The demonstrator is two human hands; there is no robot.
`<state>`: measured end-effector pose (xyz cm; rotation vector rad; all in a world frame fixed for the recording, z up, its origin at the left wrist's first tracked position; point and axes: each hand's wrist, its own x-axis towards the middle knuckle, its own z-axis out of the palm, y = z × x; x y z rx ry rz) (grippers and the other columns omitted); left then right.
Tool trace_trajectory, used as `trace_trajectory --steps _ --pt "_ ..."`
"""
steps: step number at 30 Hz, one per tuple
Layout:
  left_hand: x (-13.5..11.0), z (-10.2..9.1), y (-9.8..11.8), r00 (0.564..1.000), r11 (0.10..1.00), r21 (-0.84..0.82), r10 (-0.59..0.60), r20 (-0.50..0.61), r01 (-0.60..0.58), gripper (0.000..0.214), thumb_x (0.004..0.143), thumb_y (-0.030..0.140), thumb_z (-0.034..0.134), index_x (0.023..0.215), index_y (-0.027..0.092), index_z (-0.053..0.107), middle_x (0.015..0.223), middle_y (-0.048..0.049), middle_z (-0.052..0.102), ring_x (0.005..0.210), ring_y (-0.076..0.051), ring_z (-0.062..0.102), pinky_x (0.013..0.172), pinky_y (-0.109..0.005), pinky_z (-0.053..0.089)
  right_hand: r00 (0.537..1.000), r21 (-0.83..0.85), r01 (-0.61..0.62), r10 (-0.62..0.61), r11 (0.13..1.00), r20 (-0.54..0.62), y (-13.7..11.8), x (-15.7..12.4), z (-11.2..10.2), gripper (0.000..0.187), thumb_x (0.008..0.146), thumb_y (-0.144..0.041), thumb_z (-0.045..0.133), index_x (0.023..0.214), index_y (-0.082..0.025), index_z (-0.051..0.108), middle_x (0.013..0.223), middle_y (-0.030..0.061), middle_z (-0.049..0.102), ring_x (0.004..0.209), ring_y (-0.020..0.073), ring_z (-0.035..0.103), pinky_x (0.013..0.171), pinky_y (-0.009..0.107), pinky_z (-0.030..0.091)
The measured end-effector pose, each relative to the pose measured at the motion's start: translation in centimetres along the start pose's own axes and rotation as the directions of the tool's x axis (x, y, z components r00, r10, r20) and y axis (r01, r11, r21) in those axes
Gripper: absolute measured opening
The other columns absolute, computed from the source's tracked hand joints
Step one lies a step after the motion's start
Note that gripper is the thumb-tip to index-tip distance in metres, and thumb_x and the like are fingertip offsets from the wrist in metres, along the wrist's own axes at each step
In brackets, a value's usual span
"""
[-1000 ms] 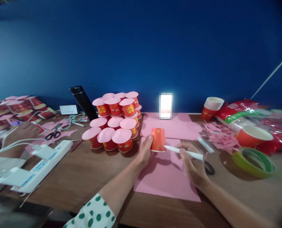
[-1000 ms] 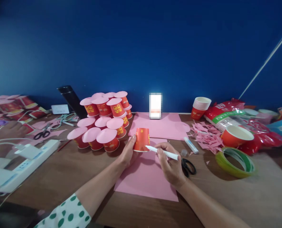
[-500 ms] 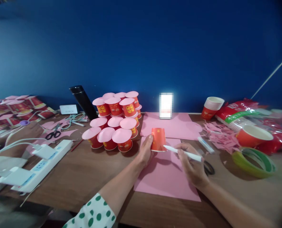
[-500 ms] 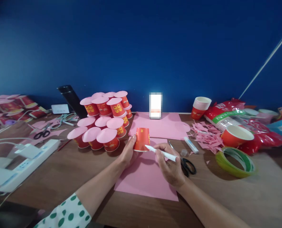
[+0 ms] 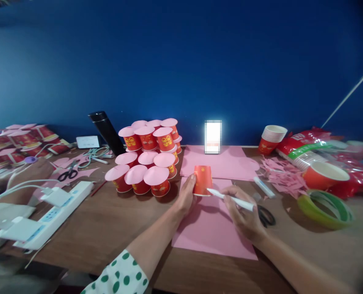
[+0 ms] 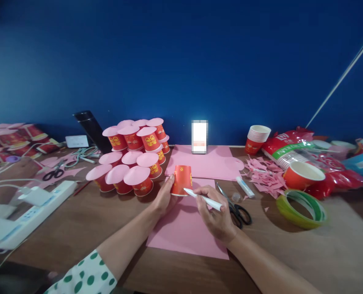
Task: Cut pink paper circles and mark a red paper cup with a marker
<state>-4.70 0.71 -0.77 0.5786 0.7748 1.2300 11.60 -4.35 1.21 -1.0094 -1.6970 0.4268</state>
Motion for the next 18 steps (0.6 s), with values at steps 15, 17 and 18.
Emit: trace_trajectory --steps 15,17,18 --pt "-0.13 0.07 0.15 1.0 1.0 0.001 -0.012 0.006 0.012 0.042 0.068 0.057 0.071 0.086 0.021 0.058 0.074 0.0029 0.06 0.063 -0.01 0.055 0.061 -0.023 0.04 1.0 -0.009 0.002 -0.001 1.0 0.019 -0.2 -0.04 0.02 0.012 0.091 -0.022 0.048 0.087 -0.02 0.059 0.067 -0.0015 0.055 0.056 0.0123 0.051 0.055 0.026 0.041" --pt "-0.15 0.11 0.15 1.0 1.0 0.006 -0.012 0.003 0.012 0.042 0.069 0.057 0.071 0.086 0.021 0.059 0.075 0.0021 0.061 0.063 -0.01 0.055 0.061 -0.023 0.039 0.999 -0.002 0.025 -0.025 1.0 0.025 -0.3 0.05 0.03 0.011 0.091 -0.021 0.048 0.087 -0.02 0.059 0.069 -0.001 0.057 0.057 0.0124 0.052 0.056 0.026 0.042" --pt "-0.16 0.13 0.15 1.0 1.0 0.007 -0.013 0.002 0.013 0.041 0.069 0.057 0.071 0.086 0.021 0.059 0.076 0.002 0.062 0.063 -0.011 0.055 0.061 -0.023 0.04 0.999 -0.001 0.031 -0.031 1.0 0.026 -0.34 0.09 0.03 0.011 0.09 -0.021 0.049 0.087 -0.019 0.059 0.071 -0.0003 0.058 0.059 0.0128 0.053 0.056 0.026 0.042"
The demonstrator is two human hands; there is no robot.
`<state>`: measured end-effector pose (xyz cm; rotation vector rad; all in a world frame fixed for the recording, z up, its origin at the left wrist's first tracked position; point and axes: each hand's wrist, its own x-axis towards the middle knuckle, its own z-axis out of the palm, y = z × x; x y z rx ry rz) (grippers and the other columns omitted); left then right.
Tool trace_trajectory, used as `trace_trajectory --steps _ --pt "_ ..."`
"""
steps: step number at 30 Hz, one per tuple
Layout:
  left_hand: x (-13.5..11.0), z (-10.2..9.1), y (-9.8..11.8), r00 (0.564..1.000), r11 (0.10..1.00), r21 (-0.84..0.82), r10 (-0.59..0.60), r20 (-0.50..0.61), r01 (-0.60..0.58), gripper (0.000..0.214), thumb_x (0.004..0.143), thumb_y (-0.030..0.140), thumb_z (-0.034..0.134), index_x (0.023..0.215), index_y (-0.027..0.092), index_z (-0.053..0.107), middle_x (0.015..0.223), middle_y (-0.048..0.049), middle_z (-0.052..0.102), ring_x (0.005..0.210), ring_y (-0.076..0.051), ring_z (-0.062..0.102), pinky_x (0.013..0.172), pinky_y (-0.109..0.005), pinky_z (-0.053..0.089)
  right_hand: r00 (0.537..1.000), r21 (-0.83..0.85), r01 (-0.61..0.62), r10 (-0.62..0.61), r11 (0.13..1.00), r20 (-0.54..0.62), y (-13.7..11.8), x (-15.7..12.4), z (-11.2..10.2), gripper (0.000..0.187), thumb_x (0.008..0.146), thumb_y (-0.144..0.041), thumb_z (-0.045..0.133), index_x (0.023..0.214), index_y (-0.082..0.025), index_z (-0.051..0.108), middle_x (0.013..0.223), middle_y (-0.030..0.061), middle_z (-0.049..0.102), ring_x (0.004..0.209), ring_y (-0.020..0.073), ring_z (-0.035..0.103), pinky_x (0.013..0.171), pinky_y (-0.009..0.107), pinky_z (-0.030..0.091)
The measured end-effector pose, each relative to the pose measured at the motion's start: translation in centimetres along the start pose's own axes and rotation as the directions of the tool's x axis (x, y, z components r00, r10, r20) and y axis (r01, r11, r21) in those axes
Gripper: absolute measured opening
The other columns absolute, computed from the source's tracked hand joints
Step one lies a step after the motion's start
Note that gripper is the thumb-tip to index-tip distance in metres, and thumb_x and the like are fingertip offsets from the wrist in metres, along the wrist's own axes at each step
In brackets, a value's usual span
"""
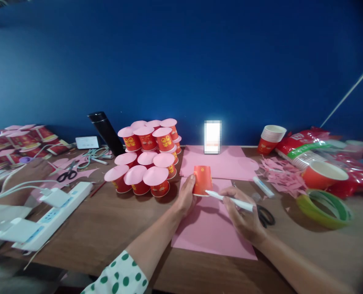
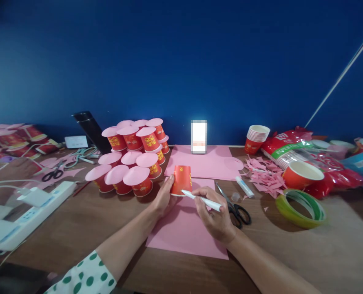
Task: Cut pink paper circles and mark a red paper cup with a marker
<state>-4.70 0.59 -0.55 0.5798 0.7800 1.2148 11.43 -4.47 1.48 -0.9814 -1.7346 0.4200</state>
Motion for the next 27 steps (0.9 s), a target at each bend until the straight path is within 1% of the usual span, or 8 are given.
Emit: trace_trajectory --steps 2,5,8,10,14,17,22,27 --pt "-0.01 0.04 -0.01 1.0 1.0 -0.006 0.007 0.0 -0.007 0.04 0.069 0.054 0.072 0.085 0.021 0.059 0.076 0.002 0.062 0.064 -0.011 0.056 0.063 -0.024 0.041 1.0 0.001 -0.005 0.005 1.0 0.004 -0.01 0.04 0.01 0.011 0.091 -0.022 0.049 0.088 -0.019 0.06 0.073 0.0003 0.059 0.06 0.0131 0.054 0.057 0.026 0.042" --pt "0.03 0.01 -0.04 1.0 1.0 -0.02 0.008 -0.012 -0.008 0.039 0.069 0.053 0.073 0.085 0.021 0.058 0.076 0.0025 0.062 0.064 -0.01 0.056 0.062 -0.023 0.041 0.999 0.001 -0.034 0.034 0.999 -0.009 0.1 -0.06 -0.01 0.012 0.091 -0.021 0.048 0.085 -0.019 0.058 0.067 -0.0015 0.055 0.056 0.012 0.051 0.055 0.026 0.042" --pt "0.08 -0.04 -0.03 0.999 1.0 -0.017 -0.025 -0.031 0.024 0.042 0.068 0.056 0.072 0.085 0.02 0.057 0.075 0.0025 0.062 0.061 -0.01 0.056 0.061 -0.023 0.04 0.996 0.025 -0.064 0.065 0.998 -0.061 0.27 -0.21 -0.04 0.013 0.091 -0.022 0.047 0.083 -0.019 0.058 0.063 -0.0025 0.053 0.052 0.0111 0.049 0.051 0.024 0.039" --pt "0.11 -0.05 -0.02 0.999 1.0 -0.018 -0.026 -0.027 0.025 0.044 0.067 0.058 0.072 0.086 0.02 0.058 0.074 0.0023 0.062 0.061 -0.01 0.056 0.06 -0.023 0.04 0.993 0.044 -0.092 0.095 0.995 -0.071 0.33 -0.23 -0.05 0.013 0.091 -0.023 0.047 0.085 -0.019 0.058 0.063 -0.0023 0.053 0.051 0.0109 0.048 0.048 0.024 0.038" --pt "0.18 -0.1 -0.06 1.0 0.999 -0.033 -0.006 -0.018 0.006 0.046 0.066 0.059 0.072 0.087 0.02 0.059 0.075 0.002 0.063 0.061 -0.01 0.056 0.06 -0.023 0.04 0.995 0.048 -0.097 0.098 0.994 -0.033 0.16 -0.05 -0.08 0.015 0.09 -0.023 0.047 0.081 -0.019 0.057 0.059 -0.0032 0.051 0.048 0.0103 0.046 0.047 0.024 0.037" --pt "0.24 -0.17 -0.14 1.0 0.999 -0.03 -0.015 -0.027 0.014 0.043 0.067 0.056 0.073 0.087 0.02 0.06 0.076 0.0016 0.063 0.063 -0.011 0.057 0.06 -0.022 0.04 0.996 0.054 -0.09 0.091 0.995 -0.021 -0.07 0.05 -0.04 0.017 0.091 -0.025 0.047 0.08 -0.019 0.058 0.061 -0.0024 0.053 0.051 0.011 0.048 0.049 0.024 0.038" --pt "0.24 -0.21 -0.22 1.0 0.998 -0.052 0.021 0.012 -0.021 0.036 0.072 0.051 0.071 0.086 0.02 0.061 0.076 0.0012 0.063 0.065 -0.011 0.058 0.063 -0.024 0.042 0.988 0.093 -0.152 0.15 0.984 0.021 -0.08 -0.02 0.14 0.017 0.092 -0.029 0.047 0.083 -0.02 0.058 0.06 -0.0032 0.051 0.051 0.0109 0.047 0.048 0.024 0.037" --pt "0.31 -0.24 -0.26 1.0 0.997 -0.072 0.001 -0.005 -0.001 0.037 0.071 0.05 0.072 0.088 0.019 0.061 0.082 -0.0006 0.066 0.068 -0.012 0.059 0.063 -0.024 0.043 0.987 0.14 -0.14 0.15 0.98 -0.064 0.66 -0.17 0.1 0.02 0.093 -0.029 0.045 0.081 -0.019 0.058 0.061 -0.003 0.049 0.052 0.0108 0.045 0.048 0.024 0.037"
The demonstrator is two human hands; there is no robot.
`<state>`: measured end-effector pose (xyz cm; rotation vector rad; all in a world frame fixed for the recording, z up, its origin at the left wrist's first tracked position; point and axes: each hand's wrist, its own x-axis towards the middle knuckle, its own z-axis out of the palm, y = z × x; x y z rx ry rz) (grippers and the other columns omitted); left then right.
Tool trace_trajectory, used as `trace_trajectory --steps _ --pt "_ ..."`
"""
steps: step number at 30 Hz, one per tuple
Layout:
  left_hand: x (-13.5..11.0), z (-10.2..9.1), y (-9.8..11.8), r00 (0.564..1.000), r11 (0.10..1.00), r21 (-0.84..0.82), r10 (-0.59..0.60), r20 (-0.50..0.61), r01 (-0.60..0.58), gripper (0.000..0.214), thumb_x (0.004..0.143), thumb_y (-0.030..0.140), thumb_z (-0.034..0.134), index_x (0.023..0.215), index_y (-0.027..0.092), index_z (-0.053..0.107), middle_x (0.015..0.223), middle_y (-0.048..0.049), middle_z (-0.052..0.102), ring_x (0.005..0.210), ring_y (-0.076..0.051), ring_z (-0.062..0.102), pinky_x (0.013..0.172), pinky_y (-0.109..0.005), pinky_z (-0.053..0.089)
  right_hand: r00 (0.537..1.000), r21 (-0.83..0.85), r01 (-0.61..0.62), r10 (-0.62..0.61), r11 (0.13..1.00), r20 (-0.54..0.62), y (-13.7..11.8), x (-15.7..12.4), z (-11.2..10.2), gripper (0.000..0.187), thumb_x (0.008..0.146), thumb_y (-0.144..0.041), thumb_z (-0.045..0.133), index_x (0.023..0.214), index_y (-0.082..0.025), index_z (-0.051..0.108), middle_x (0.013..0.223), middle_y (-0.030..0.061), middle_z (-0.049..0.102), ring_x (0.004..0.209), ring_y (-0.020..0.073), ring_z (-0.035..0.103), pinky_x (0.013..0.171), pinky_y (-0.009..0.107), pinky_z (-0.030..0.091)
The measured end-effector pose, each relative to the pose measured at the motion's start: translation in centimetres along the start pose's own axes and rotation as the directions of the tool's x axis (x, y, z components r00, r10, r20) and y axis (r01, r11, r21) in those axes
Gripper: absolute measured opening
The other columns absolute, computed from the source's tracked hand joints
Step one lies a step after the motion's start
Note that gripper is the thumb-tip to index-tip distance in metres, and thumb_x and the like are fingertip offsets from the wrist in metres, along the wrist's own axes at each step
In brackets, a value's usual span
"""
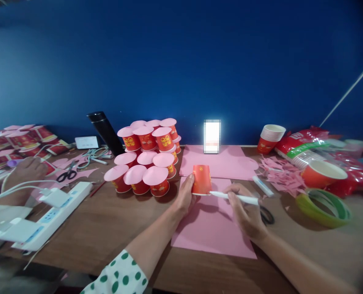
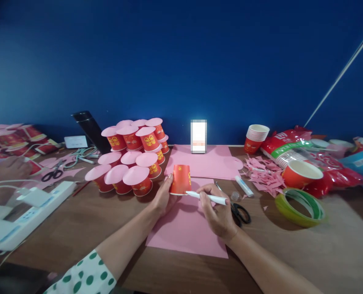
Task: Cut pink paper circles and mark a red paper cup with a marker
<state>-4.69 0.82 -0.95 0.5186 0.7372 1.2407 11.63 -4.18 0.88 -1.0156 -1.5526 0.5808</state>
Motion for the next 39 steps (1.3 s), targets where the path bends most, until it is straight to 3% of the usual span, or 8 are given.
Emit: trace_trajectory --steps 4,10,15,19,22,28,33,39 --pt "-0.1 0.2 0.1 1.0 1.0 -0.005 0.002 0.007 -0.002 0.036 0.071 0.051 0.072 0.086 0.019 0.061 0.08 -0.0013 0.066 0.067 -0.013 0.06 0.063 -0.025 0.043 0.999 0.006 0.002 -0.002 1.0 -0.033 0.2 0.0 -0.1 0.018 0.093 -0.029 0.046 0.086 -0.019 0.058 0.062 -0.0027 0.049 0.054 0.0115 0.046 0.051 0.024 0.038" --pt "-0.3 0.3 0.3 1.0 1.0 0.009 -0.02 -0.015 0.02 0.037 0.072 0.053 0.07 0.085 0.019 0.063 0.076 -0.0006 0.065 0.066 -0.013 0.06 0.067 -0.026 0.045 0.998 -0.033 0.002 0.0 0.999 0.065 -0.4 -0.1 0.0 0.016 0.092 -0.029 0.047 0.085 -0.02 0.059 0.064 -0.0015 0.054 0.054 0.0121 0.049 0.051 0.024 0.041" --pt "-0.2 -0.1 0.3 0.998 1.0 -0.001 -0.019 -0.059 0.019 0.035 0.07 0.049 0.073 0.084 0.019 0.063 0.075 0.0006 0.065 0.065 -0.012 0.059 0.063 -0.023 0.043 0.999 -0.005 0.029 -0.029 1.0 -0.013 -0.2 -0.1 -0.2 0.016 0.093 -0.03 0.046 0.094 -0.02 0.059 0.07 0.0005 0.058 0.061 0.0143 0.055 0.058 0.027 0.046" --pt "-0.3 0.1 0.3 0.997 1.0 -0.024 -0.015 -0.077 0.014 0.034 0.073 0.049 0.07 0.086 0.018 0.064 0.081 -0.0018 0.068 0.071 -0.013 0.062 0.064 -0.023 0.045 0.992 -0.046 0.124 -0.124 0.991 0.006 0.1 0.2 -0.1 0.019 0.093 -0.026 0.046 0.102 -0.02 0.061 0.087 0.0069 0.065 0.08 0.0206 0.062 0.073 0.035 0.051" --pt "-0.6 0.3 0.3 0.996 0.999 -0.047 0.008 -0.092 -0.013 0.033 0.081 0.047 0.063 0.095 0.017 0.066 0.091 -0.0054 0.07 0.083 -0.017 0.065 0.073 -0.027 0.049 0.983 -0.039 0.186 -0.186 0.982 0.004 0.1 0.3 0.0 0.021 0.092 -0.02 0.047 0.108 -0.021 0.06 0.098 0.01 0.066 0.091 0.0236 0.062 0.081 0.04 0.051" --pt "-1.4 0.7 0.7 0.994 0.995 -0.097 0.013 -0.107 -0.024 0.036 0.083 0.05 0.06 0.099 0.018 0.067 0.097 -0.006 0.071 0.086 -0.018 0.066 0.08 -0.029 0.052 0.959 -0.072 0.283 -0.285 0.956 -0.016 -0.2 0.6 -0.3 0.024 0.088 -0.014 0.051 0.109 -0.022 0.061 0.096 0.0084 0.066 0.09 0.0225 0.063 0.078 0.038 0.051" --pt "-2.1 2.1 1.4 0.982 0.996 -0.059 -0.083 -0.168 0.074 0.038 0.078 0.048 0.067 0.097 0.015 0.065 0.087 -0.0061 0.071 0.074 -0.017 0.066 0.074 -0.03 0.054 0.955 -0.078 0.28 -0.286 0.957 -0.083 0.4 1.0 -0.6 0.022 0.089 -0.013 0.049 0.107 -0.021 0.06 0.095 0.0083 0.065 0.088 0.022 0.063 0.077 0.038 0.052" --pt "-1.4 4.5 2.2 0.991 0.991 -0.094 -0.108 -0.078 0.1 0.033 0.088 0.041 0.056 0.103 0.013 0.064 0.096 -0.0096 0.071 0.088 -0.022 0.067 0.088 -0.038 0.052 0.952 -0.116 0.259 -0.274 0.959 -0.133 1.7 1.4 -0.9 0.028 0.09 -0.013 0.048 0.116 -0.021 0.057 0.1 0.0098 0.063 0.093 0.0226 0.061 0.081 0.039 0.051"
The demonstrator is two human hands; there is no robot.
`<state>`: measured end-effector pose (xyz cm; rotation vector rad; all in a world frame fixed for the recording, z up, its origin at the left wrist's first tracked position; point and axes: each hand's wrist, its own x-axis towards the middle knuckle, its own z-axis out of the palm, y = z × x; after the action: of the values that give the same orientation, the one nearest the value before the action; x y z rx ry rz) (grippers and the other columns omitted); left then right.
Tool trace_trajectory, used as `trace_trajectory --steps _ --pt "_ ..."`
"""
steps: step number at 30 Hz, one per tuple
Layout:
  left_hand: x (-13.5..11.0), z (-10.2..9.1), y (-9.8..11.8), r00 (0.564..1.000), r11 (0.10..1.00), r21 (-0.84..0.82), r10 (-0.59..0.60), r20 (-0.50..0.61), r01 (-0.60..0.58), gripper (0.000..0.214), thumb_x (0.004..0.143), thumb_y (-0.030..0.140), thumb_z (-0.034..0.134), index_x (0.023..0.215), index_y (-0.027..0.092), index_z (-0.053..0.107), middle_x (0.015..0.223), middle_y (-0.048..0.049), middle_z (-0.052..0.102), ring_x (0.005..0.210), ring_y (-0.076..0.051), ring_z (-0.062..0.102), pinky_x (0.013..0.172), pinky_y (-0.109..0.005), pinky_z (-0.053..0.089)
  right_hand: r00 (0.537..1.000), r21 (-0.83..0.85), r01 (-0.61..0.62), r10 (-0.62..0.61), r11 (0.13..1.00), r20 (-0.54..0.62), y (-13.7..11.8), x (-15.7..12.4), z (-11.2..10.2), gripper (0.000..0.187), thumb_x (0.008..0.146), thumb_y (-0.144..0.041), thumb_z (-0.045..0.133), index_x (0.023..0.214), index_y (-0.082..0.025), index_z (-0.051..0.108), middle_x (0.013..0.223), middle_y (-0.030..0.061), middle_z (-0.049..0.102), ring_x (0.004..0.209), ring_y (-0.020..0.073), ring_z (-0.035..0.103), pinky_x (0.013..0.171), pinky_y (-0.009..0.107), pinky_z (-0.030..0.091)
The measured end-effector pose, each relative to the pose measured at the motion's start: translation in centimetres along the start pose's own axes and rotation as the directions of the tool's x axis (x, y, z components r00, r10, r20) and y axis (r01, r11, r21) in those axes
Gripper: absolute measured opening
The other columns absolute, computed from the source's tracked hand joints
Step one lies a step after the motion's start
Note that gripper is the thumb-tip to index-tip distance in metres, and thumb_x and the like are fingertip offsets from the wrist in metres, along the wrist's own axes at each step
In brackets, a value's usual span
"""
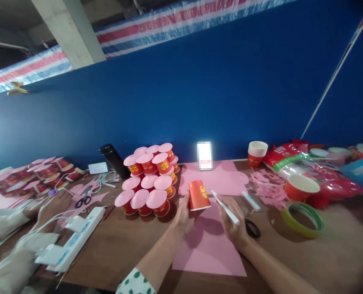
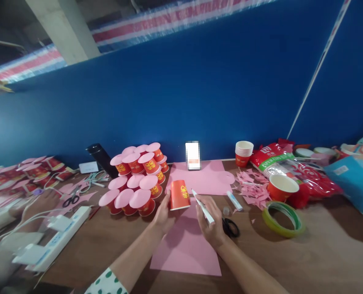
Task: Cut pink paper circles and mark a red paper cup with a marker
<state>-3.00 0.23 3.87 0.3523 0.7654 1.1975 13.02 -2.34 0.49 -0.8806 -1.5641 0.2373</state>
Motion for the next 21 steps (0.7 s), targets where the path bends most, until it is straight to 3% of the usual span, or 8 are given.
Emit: trace_trajectory --steps 5,8,12,17,21 --pt "2.5 0.2 -1.5 0.998 1.0 -0.004 0.01 -0.065 -0.01 0.036 0.087 0.043 0.055 0.105 0.013 0.065 0.098 -0.0111 0.072 0.099 -0.026 0.066 0.094 -0.041 0.049 0.999 -0.05 -0.038 0.036 0.998 -0.027 0.1 0.3 -0.2 0.029 0.091 -0.015 0.048 0.119 -0.021 0.057 0.104 0.0113 0.064 0.095 0.0245 0.062 0.083 0.041 0.051" --pt "3.6 -0.5 -2.3 0.999 0.999 -0.045 -0.032 -0.018 0.031 0.041 0.086 0.045 0.055 0.112 0.013 0.064 0.104 -0.0119 0.071 0.103 -0.027 0.065 0.095 -0.042 0.048 0.999 -0.041 -0.038 0.038 0.998 -0.001 -0.1 0.5 -0.2 0.025 0.093 -0.016 0.046 0.114 -0.021 0.059 0.096 0.01 0.066 0.087 0.0236 0.065 0.078 0.04 0.053" --pt "3.7 -1.3 -1.8 0.999 0.999 -0.037 -0.035 -0.025 0.034 0.037 0.086 0.043 0.057 0.107 0.013 0.066 0.102 -0.0121 0.072 0.102 -0.027 0.065 0.094 -0.04 0.048 0.998 -0.013 -0.056 0.056 0.998 0.017 -0.5 0.6 -0.2 0.021 0.092 -0.016 0.045 0.108 -0.02 0.058 0.09 0.0079 0.067 0.084 0.022 0.065 0.074 0.036 0.053" --pt "3.5 -1.7 -1.0 0.986 0.988 0.039 -0.148 -0.074 0.151 0.035 0.084 0.044 0.059 0.092 0.011 0.068 0.093 -0.0124 0.073 0.1 -0.026 0.066 0.091 -0.035 0.05 0.988 -0.015 -0.137 0.138 0.99 0.067 -1.0 0.2 0.0 0.016 0.09 -0.016 0.047 0.101 -0.019 0.059 0.082 0.0047 0.063 0.071 0.0179 0.063 0.065 0.031 0.051" --pt "3.8 -1.9 -1.2 0.991 0.992 -0.001 -0.125 -0.05 0.125 0.033 0.084 0.04 0.06 0.095 0.01 0.068 0.098 -0.0116 0.072 0.1 -0.023 0.065 0.092 -0.031 0.049 0.987 -0.045 -0.143 0.146 0.989 0.065 -1.3 -0.1 -0.1 0.013 0.089 -0.017 0.048 0.098 -0.019 0.058 0.078 0.0029 0.061 0.066 0.0163 0.059 0.061 0.029 0.049"
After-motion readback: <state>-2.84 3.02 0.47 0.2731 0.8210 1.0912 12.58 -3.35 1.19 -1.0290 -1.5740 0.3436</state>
